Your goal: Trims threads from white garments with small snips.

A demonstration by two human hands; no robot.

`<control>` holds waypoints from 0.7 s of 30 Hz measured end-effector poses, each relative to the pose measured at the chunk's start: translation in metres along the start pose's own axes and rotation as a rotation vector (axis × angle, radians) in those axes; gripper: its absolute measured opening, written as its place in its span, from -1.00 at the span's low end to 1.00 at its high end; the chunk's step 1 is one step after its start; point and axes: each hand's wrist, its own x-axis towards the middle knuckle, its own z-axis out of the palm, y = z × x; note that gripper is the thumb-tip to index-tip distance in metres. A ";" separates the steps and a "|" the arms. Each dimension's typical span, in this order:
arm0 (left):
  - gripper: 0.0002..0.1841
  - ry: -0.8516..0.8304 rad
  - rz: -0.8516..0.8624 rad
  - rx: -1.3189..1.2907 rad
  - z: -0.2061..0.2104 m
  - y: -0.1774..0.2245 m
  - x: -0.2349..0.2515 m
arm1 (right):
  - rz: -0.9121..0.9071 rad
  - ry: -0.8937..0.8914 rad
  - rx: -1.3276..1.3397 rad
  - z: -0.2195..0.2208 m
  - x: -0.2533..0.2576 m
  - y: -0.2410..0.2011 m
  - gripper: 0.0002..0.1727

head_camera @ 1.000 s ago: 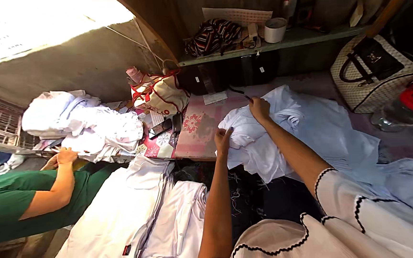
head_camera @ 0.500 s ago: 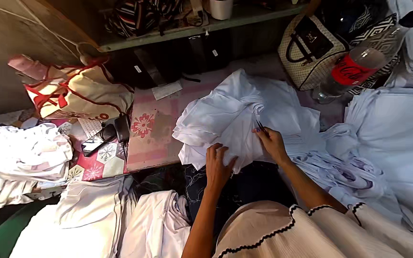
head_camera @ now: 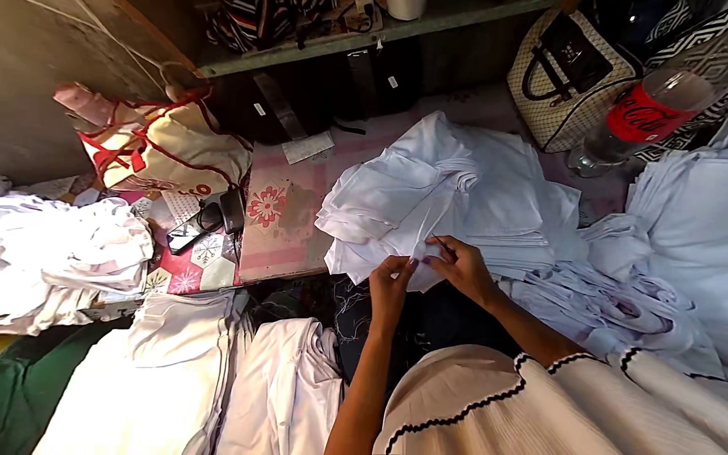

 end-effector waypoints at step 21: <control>-0.88 0.058 0.364 0.177 0.011 0.031 -0.031 | -0.215 0.107 -0.149 0.004 0.020 -0.001 -0.76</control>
